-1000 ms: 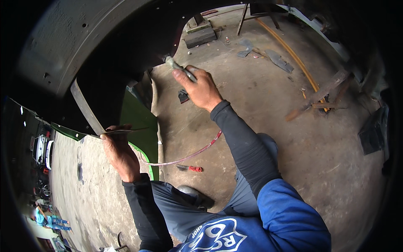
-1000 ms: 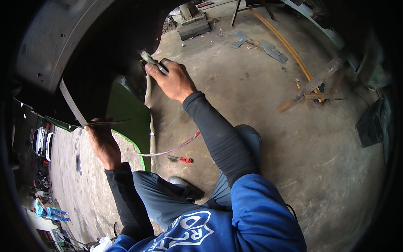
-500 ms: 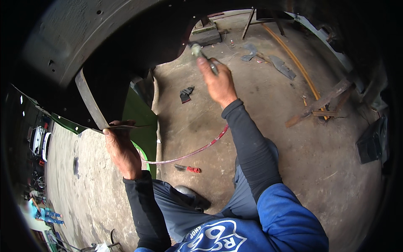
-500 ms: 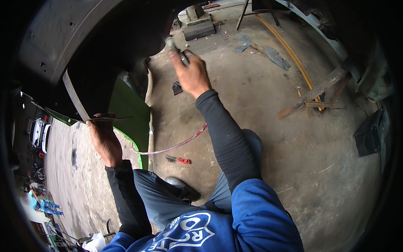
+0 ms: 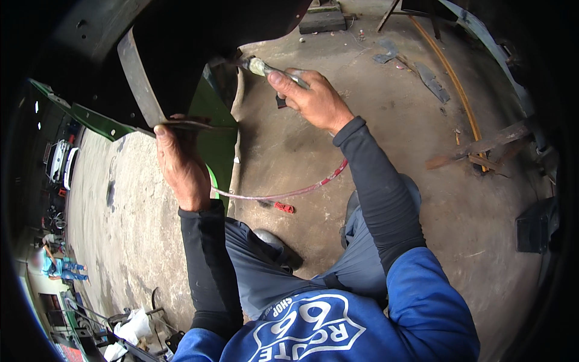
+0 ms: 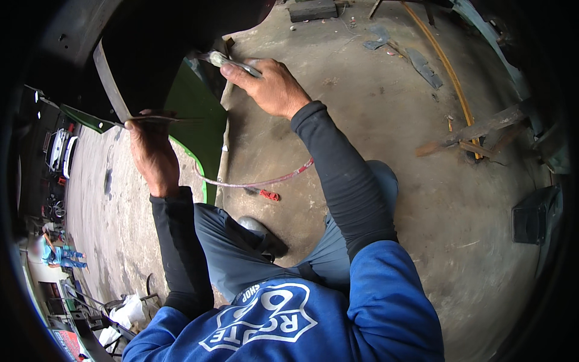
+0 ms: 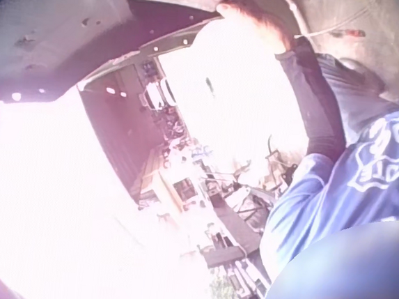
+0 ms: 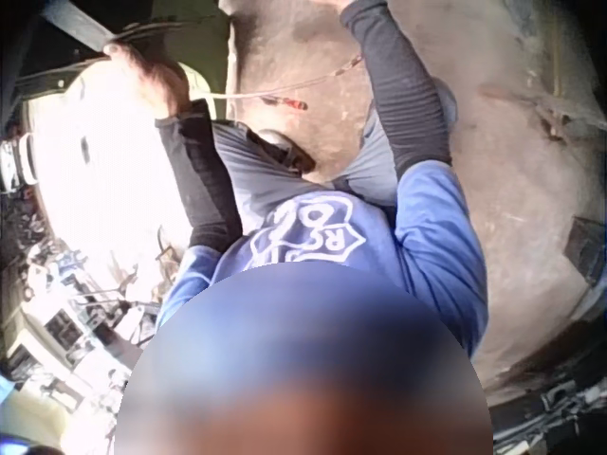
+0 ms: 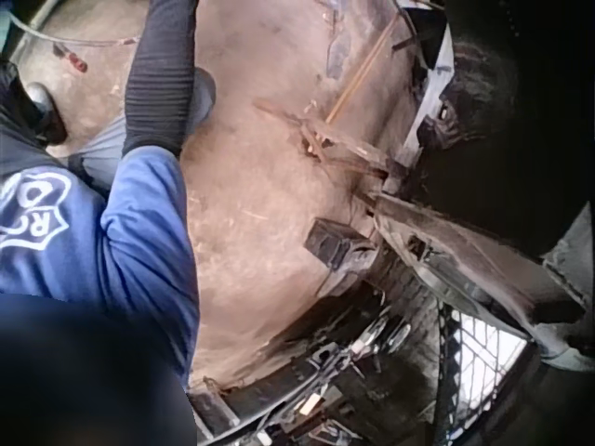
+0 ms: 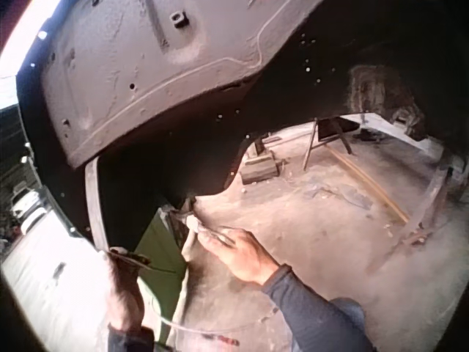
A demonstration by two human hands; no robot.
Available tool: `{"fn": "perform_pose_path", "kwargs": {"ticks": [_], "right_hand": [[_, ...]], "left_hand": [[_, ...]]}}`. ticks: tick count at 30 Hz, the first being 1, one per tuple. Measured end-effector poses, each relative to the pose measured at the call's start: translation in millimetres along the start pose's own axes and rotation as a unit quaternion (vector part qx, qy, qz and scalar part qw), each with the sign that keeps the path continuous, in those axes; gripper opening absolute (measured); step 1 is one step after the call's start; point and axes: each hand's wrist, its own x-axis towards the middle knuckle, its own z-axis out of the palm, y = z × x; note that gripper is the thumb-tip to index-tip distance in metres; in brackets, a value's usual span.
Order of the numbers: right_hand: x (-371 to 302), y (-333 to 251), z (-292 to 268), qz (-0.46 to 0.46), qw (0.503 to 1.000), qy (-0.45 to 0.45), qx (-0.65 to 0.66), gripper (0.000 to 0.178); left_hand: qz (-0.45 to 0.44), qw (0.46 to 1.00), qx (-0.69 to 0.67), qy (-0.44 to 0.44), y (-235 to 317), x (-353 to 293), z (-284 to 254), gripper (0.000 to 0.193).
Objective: The person sprays a green car bumper with a spray gun, covering the edges and inner surfaces. They then adjust the head-mounted camera strap and continue spraying the bumper from different angles.
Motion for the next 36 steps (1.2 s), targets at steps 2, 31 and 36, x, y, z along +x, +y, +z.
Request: {"fn": "perform_pose_path", "kwargs": {"ticks": [2,31,36], "right_hand": [[-2.4,-2.5,3.0,0.009,0.999,-0.025,-0.018,0.064],[-21.0,13.9,32.4,0.202,0.935,-0.292,0.002,0.066],[-22.5,14.1,43.0,0.147,0.924,-0.347,-0.067,0.070]], "left_hand": [[0.001,1.000,0.001,-0.021,-0.8,0.7,-1.9,0.051],[-0.410,0.910,-0.044,0.041,-144.0,1.9,-100.7,0.024],[-0.384,0.900,0.177,-0.106,-158.4,-10.5,-129.6,0.012]]}}
